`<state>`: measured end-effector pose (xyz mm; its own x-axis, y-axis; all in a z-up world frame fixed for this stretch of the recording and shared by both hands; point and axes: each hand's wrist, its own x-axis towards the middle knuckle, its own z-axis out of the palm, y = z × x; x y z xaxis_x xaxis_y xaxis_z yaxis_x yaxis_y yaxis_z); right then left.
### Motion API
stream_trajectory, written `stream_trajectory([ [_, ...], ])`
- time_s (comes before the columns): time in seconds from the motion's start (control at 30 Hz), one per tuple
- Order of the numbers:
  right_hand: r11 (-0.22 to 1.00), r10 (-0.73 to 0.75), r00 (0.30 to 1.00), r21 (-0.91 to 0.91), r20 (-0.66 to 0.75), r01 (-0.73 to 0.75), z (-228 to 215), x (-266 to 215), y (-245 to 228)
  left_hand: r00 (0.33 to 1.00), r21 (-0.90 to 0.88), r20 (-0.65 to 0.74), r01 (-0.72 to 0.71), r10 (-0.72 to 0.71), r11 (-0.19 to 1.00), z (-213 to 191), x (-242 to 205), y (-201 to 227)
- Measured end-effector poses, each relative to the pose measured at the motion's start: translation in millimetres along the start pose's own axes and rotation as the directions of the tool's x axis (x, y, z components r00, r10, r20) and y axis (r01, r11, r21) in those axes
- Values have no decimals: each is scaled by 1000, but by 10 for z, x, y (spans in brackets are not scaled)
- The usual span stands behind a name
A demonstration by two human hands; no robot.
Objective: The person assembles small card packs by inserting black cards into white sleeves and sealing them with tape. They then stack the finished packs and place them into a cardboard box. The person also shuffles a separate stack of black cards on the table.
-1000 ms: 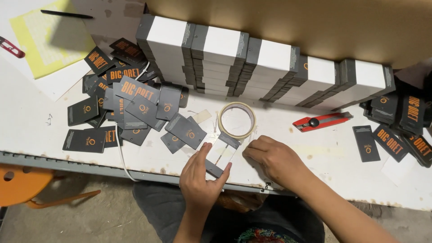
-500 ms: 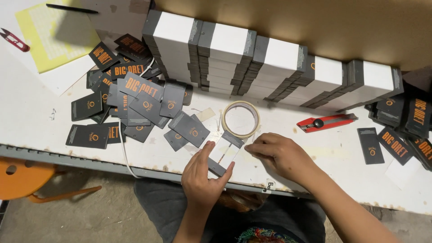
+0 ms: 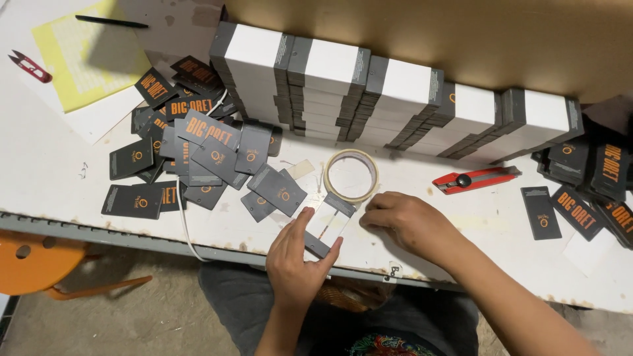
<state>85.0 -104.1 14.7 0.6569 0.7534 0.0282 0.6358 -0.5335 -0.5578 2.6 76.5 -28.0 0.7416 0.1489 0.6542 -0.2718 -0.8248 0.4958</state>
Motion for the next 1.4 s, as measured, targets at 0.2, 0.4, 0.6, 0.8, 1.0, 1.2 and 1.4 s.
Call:
stream_trajectory([
  [0.2, 949, -48, 975, -295, 219, 113, 39, 42, -3, 1000, -15, 2, 15, -15, 1000, -7, 5, 20],
  [0.4, 964, -115, 983, -222, 140, 144, 166, 15, 67, 1000, 11, 0, 9, -9, 1000, 3, -16, 8],
  [0.6, 988, -139, 987, 63, -83, 144, 136, -96, 53, 1000, 28, 13, 8, -9, 1000, -7, -14, 1],
  [0.8, 976, -172, 975, 108, -143, 188, 183, -158, 100, 1000, 26, 4, 4, -4, 1000, -5, -11, 6],
  [1.0, 943, 126, 925, 333, -359, 1, 226, -533, 184, 1000, 40, -21, -2, 3, 999, 21, -29, -12],
  [1.2, 676, 581, 719, 719, -382, -164, 77, -1070, 119, 993, -3, 89, 81, -80, 997, -148, -33, 438],
  [1.4, 549, 683, 661, 815, -310, -184, 22, -1380, 155, 986, -161, 162, 62, -36, 985, -81, -155, 924],
])
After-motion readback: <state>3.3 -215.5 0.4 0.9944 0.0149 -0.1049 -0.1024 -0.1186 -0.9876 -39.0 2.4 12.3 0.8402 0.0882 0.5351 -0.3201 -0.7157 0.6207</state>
